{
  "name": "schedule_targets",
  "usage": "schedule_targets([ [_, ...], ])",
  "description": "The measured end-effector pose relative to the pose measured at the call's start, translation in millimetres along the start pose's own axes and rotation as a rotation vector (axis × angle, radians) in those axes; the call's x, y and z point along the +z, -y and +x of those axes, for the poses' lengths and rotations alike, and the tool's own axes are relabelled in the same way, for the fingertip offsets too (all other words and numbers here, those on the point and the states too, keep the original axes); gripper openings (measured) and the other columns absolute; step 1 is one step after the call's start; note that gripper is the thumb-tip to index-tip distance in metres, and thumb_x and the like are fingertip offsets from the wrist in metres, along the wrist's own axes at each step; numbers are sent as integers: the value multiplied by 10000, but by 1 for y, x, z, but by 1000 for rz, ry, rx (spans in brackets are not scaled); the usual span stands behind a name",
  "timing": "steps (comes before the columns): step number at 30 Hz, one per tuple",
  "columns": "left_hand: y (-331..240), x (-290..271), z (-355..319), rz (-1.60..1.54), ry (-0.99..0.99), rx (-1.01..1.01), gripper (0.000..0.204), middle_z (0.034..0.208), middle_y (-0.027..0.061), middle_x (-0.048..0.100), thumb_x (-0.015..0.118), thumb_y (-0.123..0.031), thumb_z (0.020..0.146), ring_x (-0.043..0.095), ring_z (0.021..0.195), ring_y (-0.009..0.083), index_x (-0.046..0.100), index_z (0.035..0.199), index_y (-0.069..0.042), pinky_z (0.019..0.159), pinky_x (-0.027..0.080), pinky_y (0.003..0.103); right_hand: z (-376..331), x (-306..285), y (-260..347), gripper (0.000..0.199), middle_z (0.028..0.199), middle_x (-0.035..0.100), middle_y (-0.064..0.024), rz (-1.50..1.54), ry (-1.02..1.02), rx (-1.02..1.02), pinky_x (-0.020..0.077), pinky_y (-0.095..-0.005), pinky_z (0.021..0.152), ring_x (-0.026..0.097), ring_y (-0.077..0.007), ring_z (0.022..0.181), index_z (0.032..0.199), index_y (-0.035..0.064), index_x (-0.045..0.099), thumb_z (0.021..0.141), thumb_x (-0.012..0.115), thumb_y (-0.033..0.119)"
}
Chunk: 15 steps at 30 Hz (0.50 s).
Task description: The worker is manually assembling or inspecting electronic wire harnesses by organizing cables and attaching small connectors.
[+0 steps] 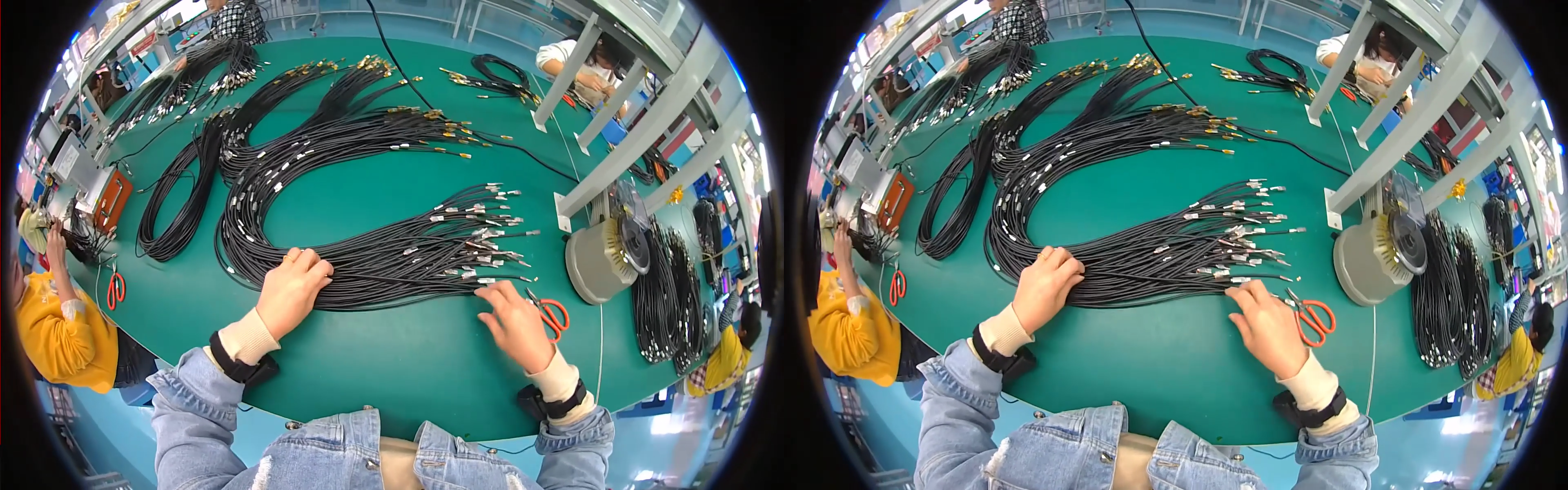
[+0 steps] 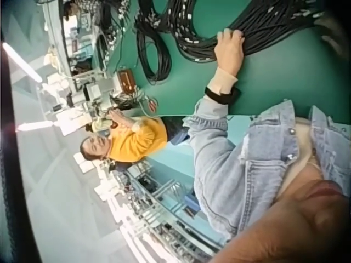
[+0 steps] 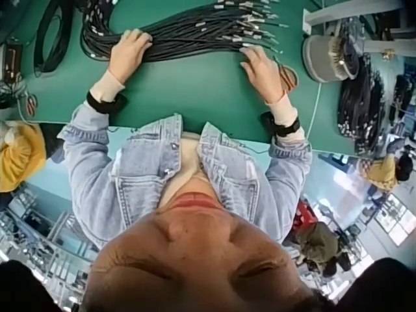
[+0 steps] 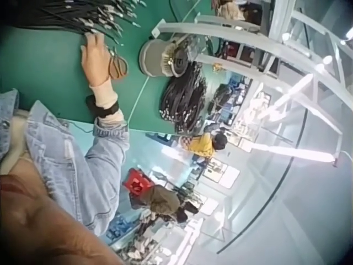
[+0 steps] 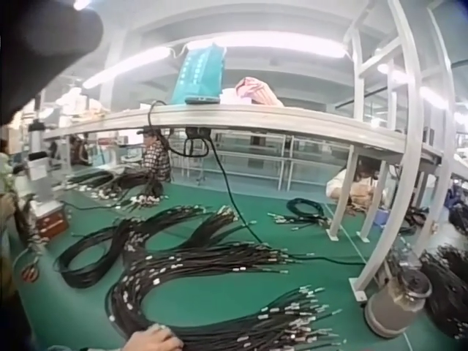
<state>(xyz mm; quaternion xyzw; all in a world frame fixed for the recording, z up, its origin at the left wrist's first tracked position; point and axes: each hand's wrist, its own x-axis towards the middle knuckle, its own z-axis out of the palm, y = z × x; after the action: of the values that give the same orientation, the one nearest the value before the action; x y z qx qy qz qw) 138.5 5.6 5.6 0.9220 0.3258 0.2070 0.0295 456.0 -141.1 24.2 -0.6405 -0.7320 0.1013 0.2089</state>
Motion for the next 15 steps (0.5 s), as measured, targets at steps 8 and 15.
schedule_targets([
  [8,7,7,8,118,-98,-29,115,786,68,514,629,-79,777,529,755,249,524,818,-55,590,472,334,33,10,-17,161,866,549,-92,-261,70,-79,475,-392,578,587,-310,666,894,49,596,750,663,74],
  [15,3,7,5,3,-138,1,104,756,77,519,620,-59,790,528,725,271,517,793,-45,629,458,355,58,10,-13,140,828,550,-83,-82,44,-126,462,-387,537,582,-292,628,868,50,590,761,659,106],
])
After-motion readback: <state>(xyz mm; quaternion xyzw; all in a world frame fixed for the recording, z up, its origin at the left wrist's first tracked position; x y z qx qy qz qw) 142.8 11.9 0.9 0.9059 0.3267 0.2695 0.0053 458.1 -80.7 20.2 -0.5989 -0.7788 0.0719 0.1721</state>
